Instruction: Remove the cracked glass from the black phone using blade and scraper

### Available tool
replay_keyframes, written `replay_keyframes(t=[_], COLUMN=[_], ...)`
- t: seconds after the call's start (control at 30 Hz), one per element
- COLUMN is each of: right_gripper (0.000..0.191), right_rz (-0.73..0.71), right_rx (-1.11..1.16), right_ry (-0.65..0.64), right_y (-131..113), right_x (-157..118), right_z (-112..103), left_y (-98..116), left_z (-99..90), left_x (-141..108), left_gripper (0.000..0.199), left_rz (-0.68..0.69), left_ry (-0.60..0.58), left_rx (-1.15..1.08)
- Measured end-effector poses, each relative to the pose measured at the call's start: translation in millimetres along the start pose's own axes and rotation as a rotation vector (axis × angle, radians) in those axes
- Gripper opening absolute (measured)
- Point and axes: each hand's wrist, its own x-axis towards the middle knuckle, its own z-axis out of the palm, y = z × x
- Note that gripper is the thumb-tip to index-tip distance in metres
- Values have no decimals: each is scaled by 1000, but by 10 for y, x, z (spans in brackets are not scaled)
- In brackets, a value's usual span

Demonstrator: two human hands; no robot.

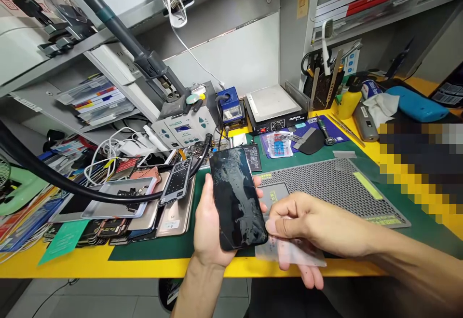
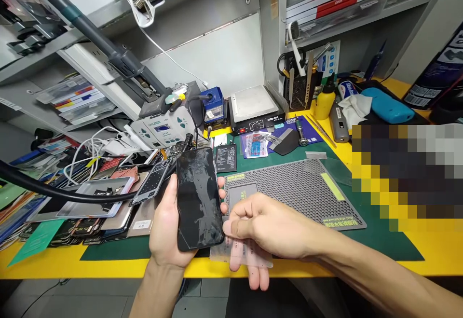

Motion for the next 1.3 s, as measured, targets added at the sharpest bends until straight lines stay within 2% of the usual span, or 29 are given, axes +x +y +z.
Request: replay_keyframes(t=[0.13,0.23,0.33,0.47,0.63,0.87,1.03,1.17,1.3], right_gripper=[39,43,48,37,33,30,25,21,31], right_rz=[20,55,103,135,173,204,164,160,183], right_rx=[56,33,-7,5,-19,-115,-251,-276,-280], right_ry=[45,46,53,96,75,74,110,119,81], right_y=[-2,-19,-14,11,-39,-50,5,0,-29], right_x=[-31,-44,-34,-23,-44,-42,-39,-27,-25], right_z=[-3,-14,-11,-4,3,5,8,14,9], left_y=[-14,-16,-13,-1,16,17,40,56,63], left_z=[-3,-4,-15,-25,-32,-32,-30,-46,-31], left_x=[3,-3,-5,0,-4,1,16,22,26], left_gripper=[77,77,79,79,78,68,61,58,64], left_rz=[24,13,-4,-35,-92,-85,-202,-256,-276], left_ry=[72,79,68,27,-8,36,87,47,5], left_rx=[13,21,26,40,74,79,-4,-77,-53])
